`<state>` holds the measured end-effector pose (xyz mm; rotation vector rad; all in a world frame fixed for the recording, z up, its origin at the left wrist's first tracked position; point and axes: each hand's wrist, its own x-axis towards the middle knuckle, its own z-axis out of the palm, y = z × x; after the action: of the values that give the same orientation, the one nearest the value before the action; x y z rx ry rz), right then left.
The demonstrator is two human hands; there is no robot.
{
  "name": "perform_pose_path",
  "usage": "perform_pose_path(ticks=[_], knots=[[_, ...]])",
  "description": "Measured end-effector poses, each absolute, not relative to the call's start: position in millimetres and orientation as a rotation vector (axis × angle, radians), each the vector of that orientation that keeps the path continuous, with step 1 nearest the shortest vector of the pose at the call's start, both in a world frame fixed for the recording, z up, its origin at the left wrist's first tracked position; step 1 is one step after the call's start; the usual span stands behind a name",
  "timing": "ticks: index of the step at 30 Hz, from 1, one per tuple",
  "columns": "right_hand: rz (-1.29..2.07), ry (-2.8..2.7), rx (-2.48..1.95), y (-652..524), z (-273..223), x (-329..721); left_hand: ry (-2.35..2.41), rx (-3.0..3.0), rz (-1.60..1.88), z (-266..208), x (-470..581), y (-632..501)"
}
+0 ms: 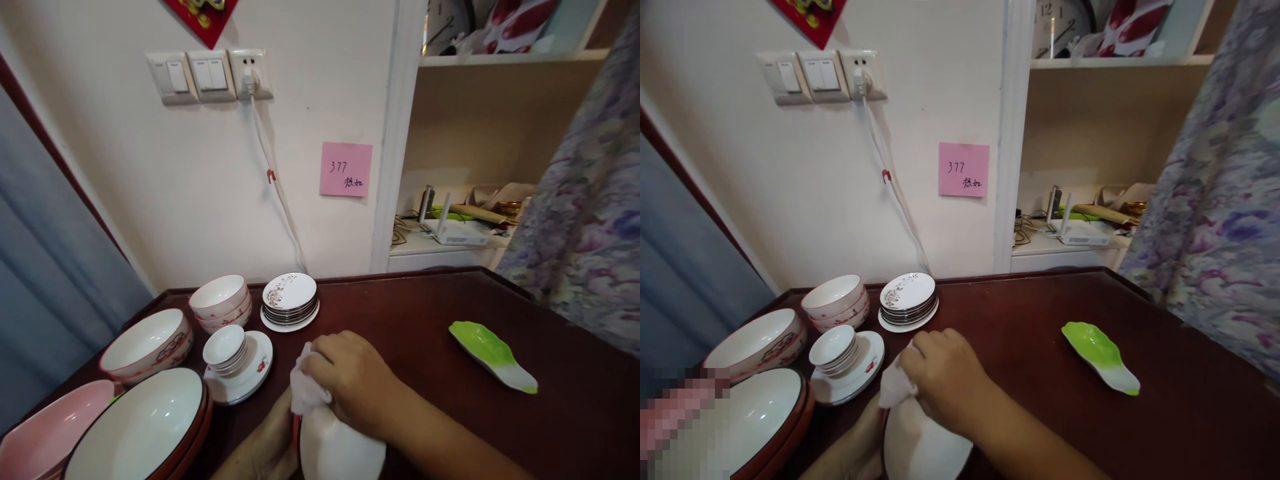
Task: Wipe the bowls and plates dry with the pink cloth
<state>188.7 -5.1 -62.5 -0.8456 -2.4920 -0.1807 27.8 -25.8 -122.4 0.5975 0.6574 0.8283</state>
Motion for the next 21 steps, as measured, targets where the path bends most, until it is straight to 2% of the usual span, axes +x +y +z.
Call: perform_pose_path(ticks=[5, 11, 19, 21], knots=[[0.211, -2.16, -1.127, 15, -67, 196, 0.487, 0.608, 0.857, -128, 25, -19], [1.205, -1.49, -1.032, 40, -101, 193, 0.614, 0.874, 1.196, -120, 23, -13], [1.746, -1.174, -0.927, 32, -128, 166, 0.92, 1.485, 1.422, -119, 8, 1], [1.729, -1.151, -0.9, 32, -126, 166, 0.93, 1.607, 1.382, -113, 9, -2]])
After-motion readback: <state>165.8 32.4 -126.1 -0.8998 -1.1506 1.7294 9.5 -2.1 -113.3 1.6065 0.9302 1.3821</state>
